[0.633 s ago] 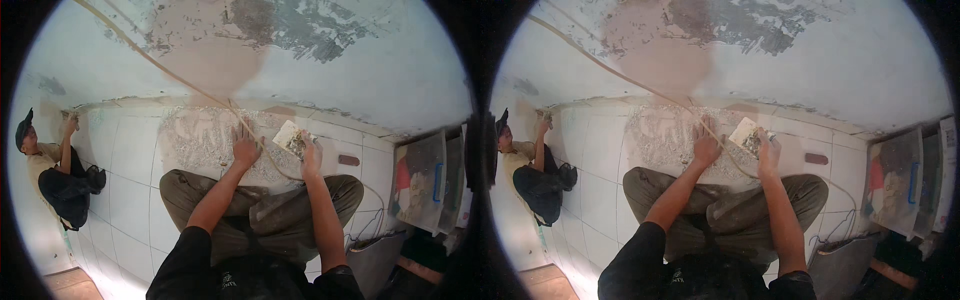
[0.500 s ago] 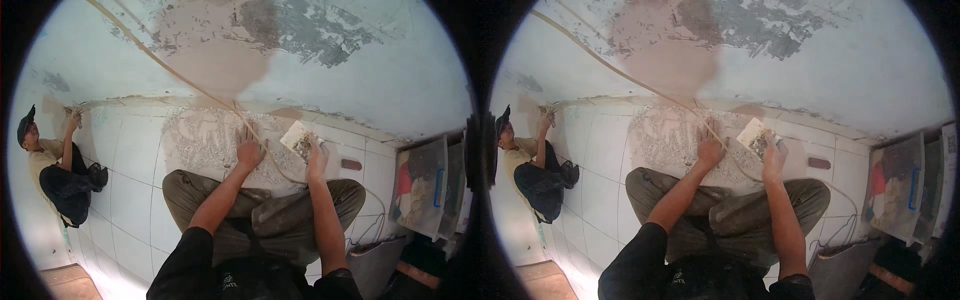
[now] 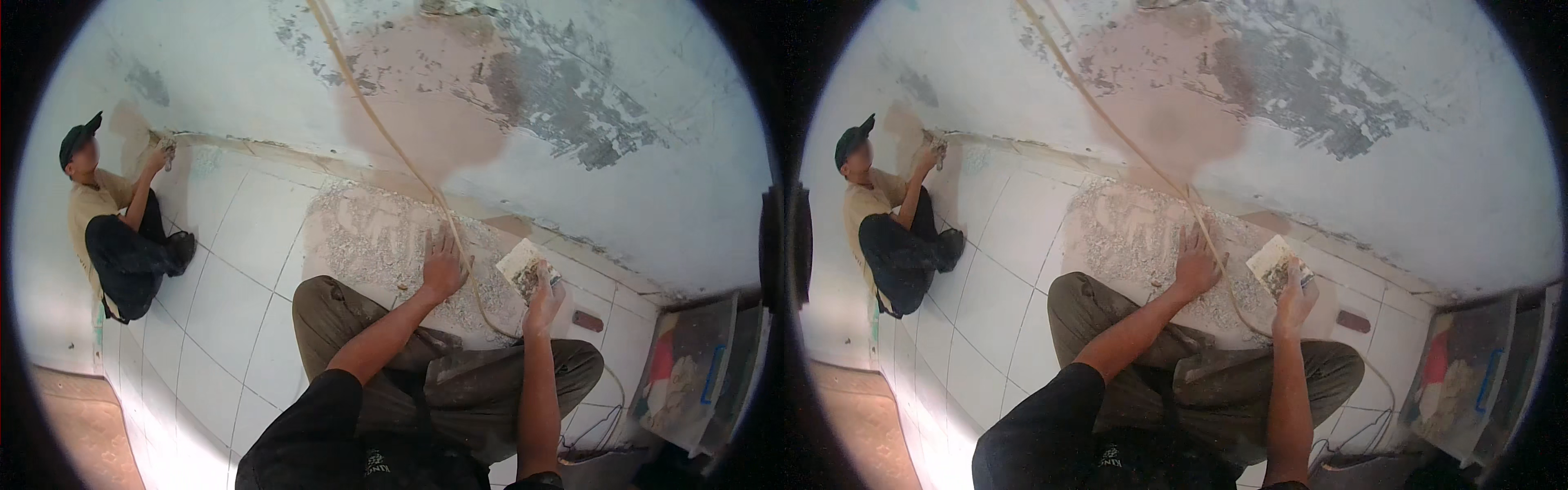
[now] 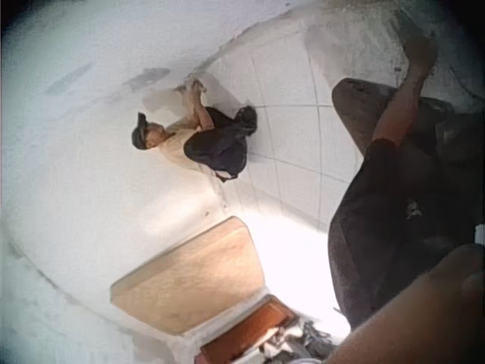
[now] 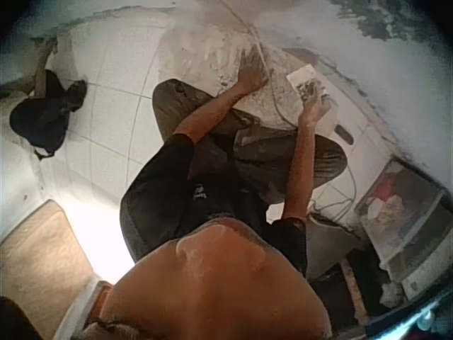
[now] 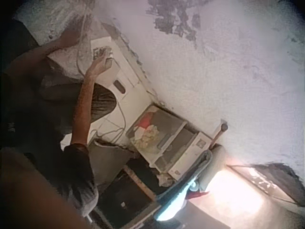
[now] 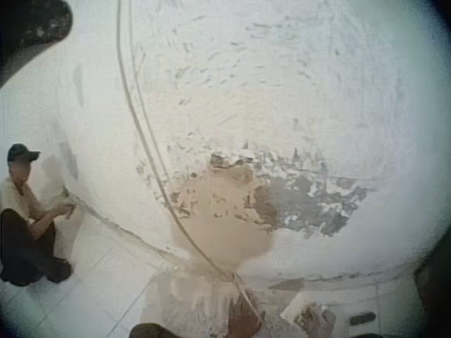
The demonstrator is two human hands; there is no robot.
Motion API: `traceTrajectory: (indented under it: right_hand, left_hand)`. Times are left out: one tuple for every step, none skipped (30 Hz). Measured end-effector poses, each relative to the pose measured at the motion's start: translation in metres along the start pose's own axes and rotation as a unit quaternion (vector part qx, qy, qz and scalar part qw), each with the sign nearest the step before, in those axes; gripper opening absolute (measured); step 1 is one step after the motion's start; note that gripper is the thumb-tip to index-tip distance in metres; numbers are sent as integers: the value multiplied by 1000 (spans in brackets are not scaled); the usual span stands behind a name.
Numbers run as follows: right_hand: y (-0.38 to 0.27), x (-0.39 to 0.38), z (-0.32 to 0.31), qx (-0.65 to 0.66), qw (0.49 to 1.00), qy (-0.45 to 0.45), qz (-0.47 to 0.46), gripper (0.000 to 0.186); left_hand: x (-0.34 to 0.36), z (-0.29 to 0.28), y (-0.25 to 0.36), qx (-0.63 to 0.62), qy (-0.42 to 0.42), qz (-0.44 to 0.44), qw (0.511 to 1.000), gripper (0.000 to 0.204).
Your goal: The person clears plaster debris from the tiled floor by hand and sands the damaged wall using a sanding block and rolled sandpaper.
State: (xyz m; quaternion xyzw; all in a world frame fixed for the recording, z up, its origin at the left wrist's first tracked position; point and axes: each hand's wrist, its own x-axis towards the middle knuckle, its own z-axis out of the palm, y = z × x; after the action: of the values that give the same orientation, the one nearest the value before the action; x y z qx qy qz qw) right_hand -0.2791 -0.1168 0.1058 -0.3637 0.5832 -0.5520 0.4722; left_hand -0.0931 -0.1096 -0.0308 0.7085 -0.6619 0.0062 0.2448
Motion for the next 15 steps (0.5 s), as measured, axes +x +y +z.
traceTrajectory:
  right_hand:
    - [-1,-1,0,9,1000,8,-6,30]
    - [-2,-2,1,19,1000,13,-10,31]
    - [-2,-4,2,-6,1000,11,-13,31]
    - [-3,-5,2,-30,999,8,-17,32]
    - [-3,-5,3,-69,997,25,-22,32]
    - [-3,-6,3,-23,996,-19,-81,32]
    - [-3,-7,3,-38,995,-31,-84,32]
    - [-2,-7,3,-55,994,-43,-84,31]
    - [-2,-7,2,-83,991,-37,-94,31]
    - [-1,-7,2,-76,992,-48,-84,30]
    - [-1,-6,2,-79,992,-43,-85,30]
    - [0,-6,2,-81,992,-40,-86,29]
    - [1,-6,1,-73,990,-55,-104,29]
    - [1,-6,1,-66,988,-69,-122,29]
    - [1,-6,2,-76,985,-64,-140,28]
  left_hand:
    - [-2,1,-1,5,-20,-10,1000,72]
    - [-3,2,-2,5,-33,-15,999,71]
    - [-5,3,-2,6,-87,-35,996,70]
    - [-6,3,-2,14,-39,-19,999,70]
    - [-7,3,-1,20,-30,-17,999,69]
    - [-8,3,0,30,-57,-23,998,68]
    - [-8,2,0,34,-32,-14,999,69]
    - [-10,1,2,43,-46,-15,998,71]
    - [-11,0,3,45,-43,-8,998,72]
    - [-12,-1,3,38,-65,-17,997,71]
    - [-13,-2,4,26,-67,-18,997,71]
    - [-13,-3,4,14,-95,-25,995,71]
    - [-14,-3,4,16,-75,-21,997,71]
    - [-13,-3,4,17,-82,-20,996,71]
    - [-14,-2,5,22,-106,-23,994,72]
